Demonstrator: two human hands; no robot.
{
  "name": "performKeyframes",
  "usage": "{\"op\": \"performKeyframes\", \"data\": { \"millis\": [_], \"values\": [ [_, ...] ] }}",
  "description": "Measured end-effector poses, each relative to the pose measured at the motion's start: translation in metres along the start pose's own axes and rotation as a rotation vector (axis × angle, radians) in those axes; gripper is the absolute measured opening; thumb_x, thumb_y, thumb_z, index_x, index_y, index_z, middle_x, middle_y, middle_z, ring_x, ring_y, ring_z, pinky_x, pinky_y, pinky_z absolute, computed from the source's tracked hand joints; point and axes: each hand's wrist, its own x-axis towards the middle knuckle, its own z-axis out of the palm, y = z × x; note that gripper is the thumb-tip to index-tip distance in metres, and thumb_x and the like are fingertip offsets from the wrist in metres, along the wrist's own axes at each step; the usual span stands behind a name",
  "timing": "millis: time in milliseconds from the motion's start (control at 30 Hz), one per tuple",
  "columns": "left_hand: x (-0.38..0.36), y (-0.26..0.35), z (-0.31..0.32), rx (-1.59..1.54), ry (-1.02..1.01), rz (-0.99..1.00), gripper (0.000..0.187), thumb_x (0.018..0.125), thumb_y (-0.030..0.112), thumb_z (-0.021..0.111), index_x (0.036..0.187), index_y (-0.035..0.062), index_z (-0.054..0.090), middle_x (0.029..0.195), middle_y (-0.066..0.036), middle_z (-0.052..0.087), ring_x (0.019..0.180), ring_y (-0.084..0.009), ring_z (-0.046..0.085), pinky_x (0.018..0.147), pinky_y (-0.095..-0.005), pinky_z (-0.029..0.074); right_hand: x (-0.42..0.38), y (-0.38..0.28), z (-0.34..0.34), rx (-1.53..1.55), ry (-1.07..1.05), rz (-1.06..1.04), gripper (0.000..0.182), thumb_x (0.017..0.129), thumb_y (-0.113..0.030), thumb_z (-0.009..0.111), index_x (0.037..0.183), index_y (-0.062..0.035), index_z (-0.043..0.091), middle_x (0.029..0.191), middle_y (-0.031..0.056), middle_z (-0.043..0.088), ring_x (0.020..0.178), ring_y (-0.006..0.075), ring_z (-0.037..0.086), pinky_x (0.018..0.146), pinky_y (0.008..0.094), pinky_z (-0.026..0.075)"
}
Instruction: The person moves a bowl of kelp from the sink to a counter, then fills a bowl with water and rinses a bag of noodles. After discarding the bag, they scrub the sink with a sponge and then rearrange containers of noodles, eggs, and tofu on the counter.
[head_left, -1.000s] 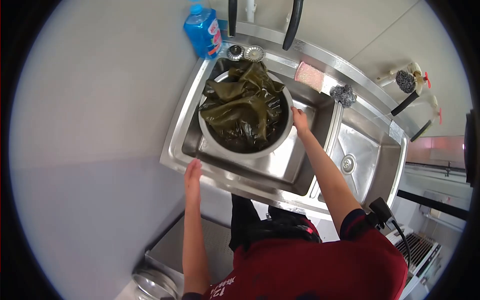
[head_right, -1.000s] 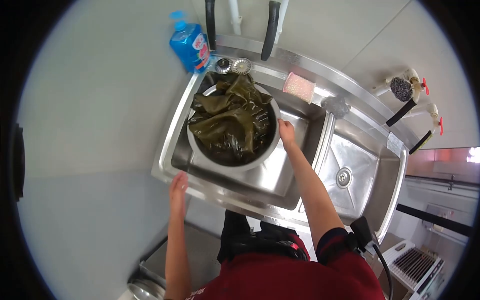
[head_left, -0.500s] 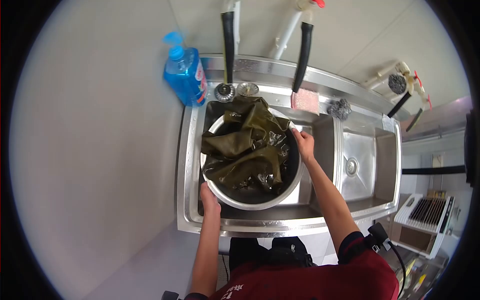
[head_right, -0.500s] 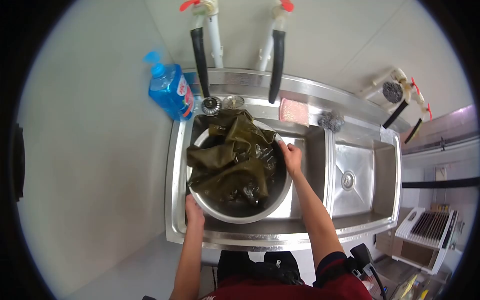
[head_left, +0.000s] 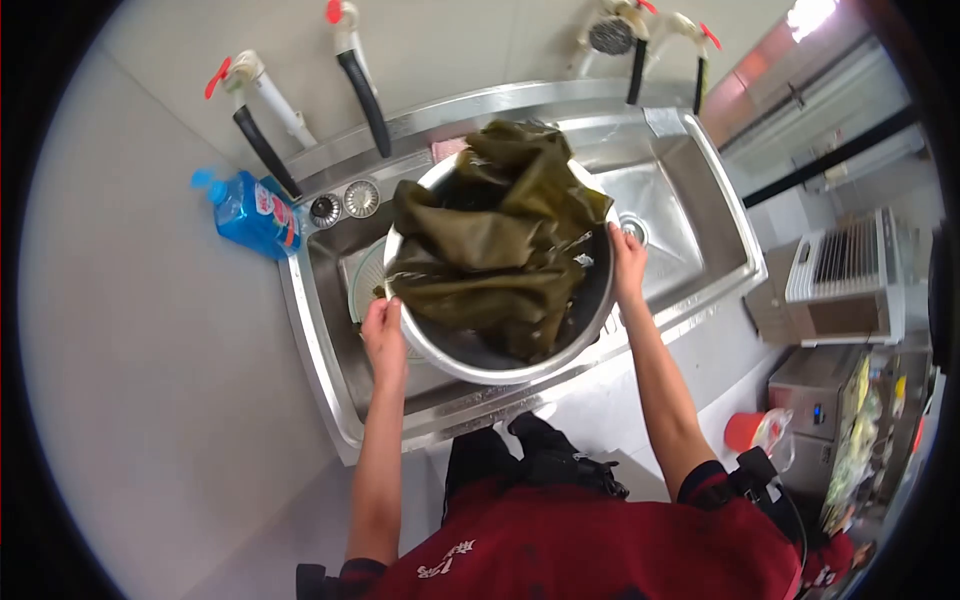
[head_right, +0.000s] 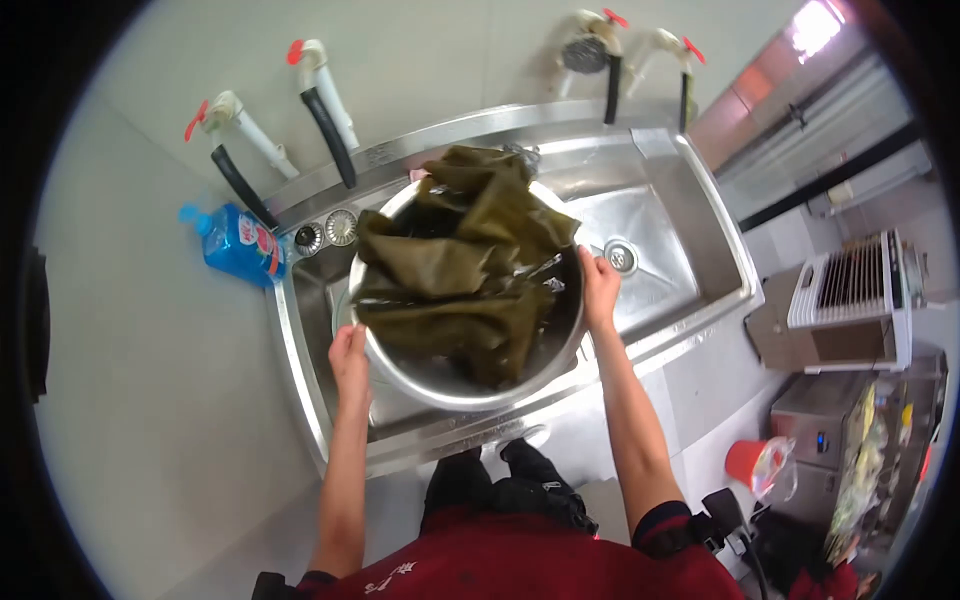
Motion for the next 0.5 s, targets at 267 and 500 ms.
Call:
{"op": "performKeyframes", "data": {
  "millis": [267,500],
  "values": [
    [-0.019,-0.05,0.063,0.021,-0.156,-0.07,0.01,0.078,0.006,0.043,0.075,-0.0007,0.049,0.067,0.001,0.046,0.062,-0.0053,0.04,0.056,-0.0184,0.032,-0.021,0.0,-0.103,-0.129,0.14,0.099,0.041,0.074,-0.032,0.054,0.048,-0.0034,0.043,0.046,-0.0032,0.037,0.045,0.0051,0.029,0.04,0.0218,0.025],
    [-0.024,-0.084,0.109,0.156,-0.177,-0.063,0.015,0.078,0.016,0.044,0.077,0.0013,0.048,0.072,-0.003,0.048,0.068,-0.0091,0.041,0.063,-0.022,0.033,-0.022,0.04,-0.166,-0.109,0.139,0.265,0.033,0.075,-0.031,0.052,0.057,-0.0031,0.052,0.052,-0.0007,0.047,0.049,0.0064,0.04,0.046,0.0215,0.033]
  ]
}}
